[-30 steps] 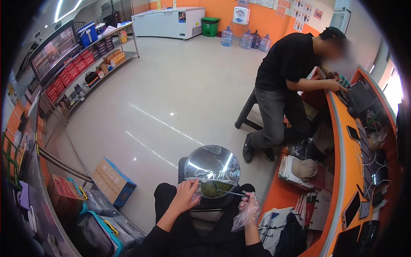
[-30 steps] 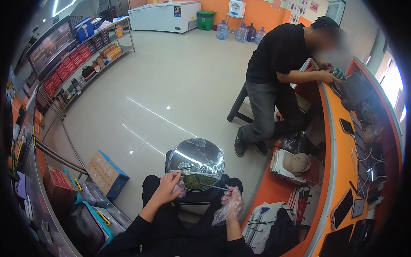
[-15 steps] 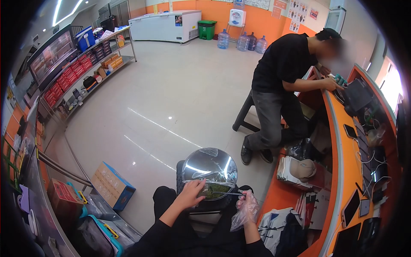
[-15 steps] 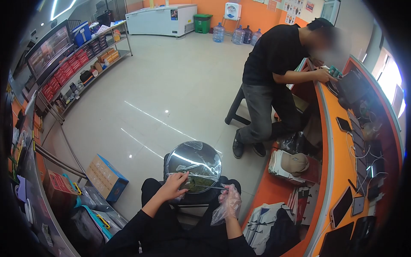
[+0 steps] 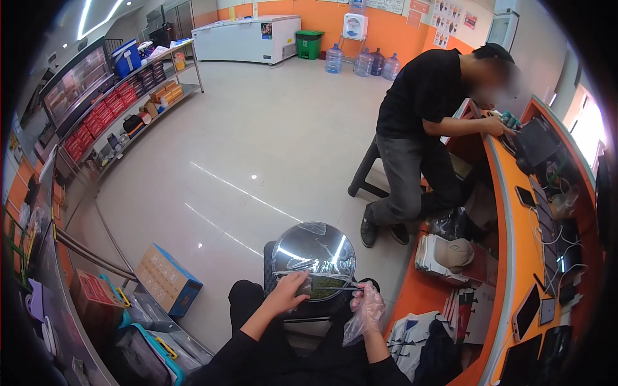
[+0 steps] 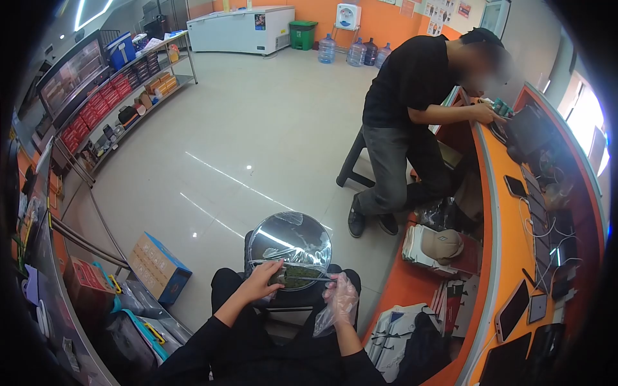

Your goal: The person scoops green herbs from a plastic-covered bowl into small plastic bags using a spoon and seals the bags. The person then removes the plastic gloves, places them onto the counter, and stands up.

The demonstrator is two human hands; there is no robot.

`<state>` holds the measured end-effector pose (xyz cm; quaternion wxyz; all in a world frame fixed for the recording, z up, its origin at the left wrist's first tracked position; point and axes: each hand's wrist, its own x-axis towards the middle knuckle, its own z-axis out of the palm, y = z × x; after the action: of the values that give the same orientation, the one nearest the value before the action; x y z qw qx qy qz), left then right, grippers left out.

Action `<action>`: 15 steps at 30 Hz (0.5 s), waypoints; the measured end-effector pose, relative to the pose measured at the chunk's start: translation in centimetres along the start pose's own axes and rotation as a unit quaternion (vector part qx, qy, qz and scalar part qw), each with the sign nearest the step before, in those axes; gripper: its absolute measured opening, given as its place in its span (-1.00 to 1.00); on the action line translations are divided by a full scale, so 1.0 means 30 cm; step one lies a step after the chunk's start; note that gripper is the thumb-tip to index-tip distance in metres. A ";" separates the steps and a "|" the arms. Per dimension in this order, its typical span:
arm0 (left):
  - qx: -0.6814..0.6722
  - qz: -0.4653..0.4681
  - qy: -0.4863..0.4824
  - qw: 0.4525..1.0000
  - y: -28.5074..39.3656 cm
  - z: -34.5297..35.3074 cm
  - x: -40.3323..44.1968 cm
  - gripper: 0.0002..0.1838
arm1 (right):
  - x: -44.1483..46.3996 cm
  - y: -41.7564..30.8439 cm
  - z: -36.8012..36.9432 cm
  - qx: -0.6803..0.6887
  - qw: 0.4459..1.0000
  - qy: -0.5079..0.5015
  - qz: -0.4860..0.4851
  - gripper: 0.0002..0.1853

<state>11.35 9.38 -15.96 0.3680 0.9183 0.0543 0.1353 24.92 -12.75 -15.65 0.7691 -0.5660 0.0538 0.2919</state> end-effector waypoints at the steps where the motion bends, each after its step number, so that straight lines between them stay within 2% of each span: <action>1: -0.005 -0.001 -0.002 1.000 0.001 -0.001 0.002 -0.15 | 0.000 0.002 0.003 0.002 1.000 -0.007 0.002 -0.69; 5: -0.023 0.004 -0.011 1.000 0.019 -0.013 0.011 -0.14 | -0.044 -0.033 0.061 -0.046 0.999 -0.011 -0.001 -0.64; 15: -0.074 0.002 -0.025 0.997 0.017 -0.010 0.014 -0.08 | -0.061 -0.010 0.067 -0.033 0.999 -0.024 0.000 -0.65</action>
<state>11.68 9.29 -15.33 0.4361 0.8917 0.0328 0.1164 23.07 -11.71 -13.93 0.7511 -0.5837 0.0262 0.3072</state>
